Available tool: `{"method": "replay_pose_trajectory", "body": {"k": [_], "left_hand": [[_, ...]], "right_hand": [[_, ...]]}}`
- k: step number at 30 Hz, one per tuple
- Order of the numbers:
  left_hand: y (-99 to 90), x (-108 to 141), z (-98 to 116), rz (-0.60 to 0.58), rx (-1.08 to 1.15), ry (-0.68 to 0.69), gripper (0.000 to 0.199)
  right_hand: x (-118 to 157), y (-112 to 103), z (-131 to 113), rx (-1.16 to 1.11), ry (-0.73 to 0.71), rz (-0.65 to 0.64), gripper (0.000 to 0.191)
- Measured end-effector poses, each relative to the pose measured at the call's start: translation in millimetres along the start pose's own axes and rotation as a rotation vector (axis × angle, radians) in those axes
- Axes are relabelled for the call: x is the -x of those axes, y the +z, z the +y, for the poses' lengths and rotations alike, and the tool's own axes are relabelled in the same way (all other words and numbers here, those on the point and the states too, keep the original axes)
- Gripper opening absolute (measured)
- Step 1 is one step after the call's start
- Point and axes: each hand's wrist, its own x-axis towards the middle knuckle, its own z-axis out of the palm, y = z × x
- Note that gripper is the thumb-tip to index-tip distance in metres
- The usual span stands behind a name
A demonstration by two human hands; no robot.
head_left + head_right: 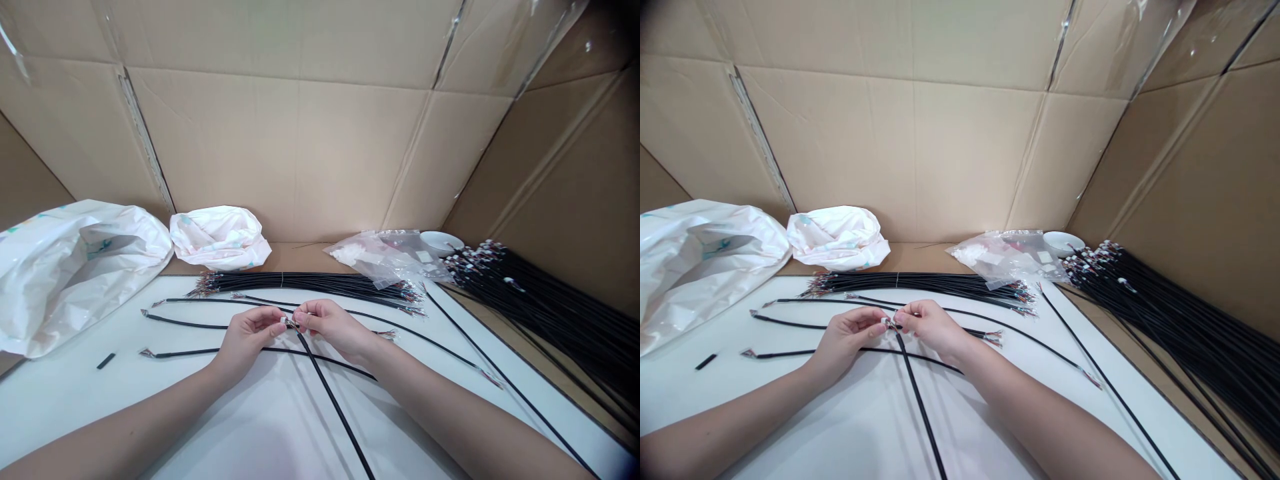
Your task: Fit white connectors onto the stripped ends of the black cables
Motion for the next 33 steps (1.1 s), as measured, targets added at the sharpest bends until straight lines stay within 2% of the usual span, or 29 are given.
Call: {"method": "replay_pose_trajectory", "body": {"k": [8,22,33], "left_hand": [[-0.8,-1.1,-0.8,-0.029,0.102,-0.07,0.021],[-1.9,0.1,-0.8,-0.061,0.121,-0.069,0.028],[-0.2,-0.3,-0.6,-0.064,0.098,-0.065,0.022]], "right_hand": [[-0.3,-0.5,0.9,0.026,0.003,0.003,0.032],[-2.8,-1.9,4.2,0.014,-0.011,-0.02,0.033],[-2.0,-1.6,3.9,0.022,-0.003,-0.018,0.033]]}}
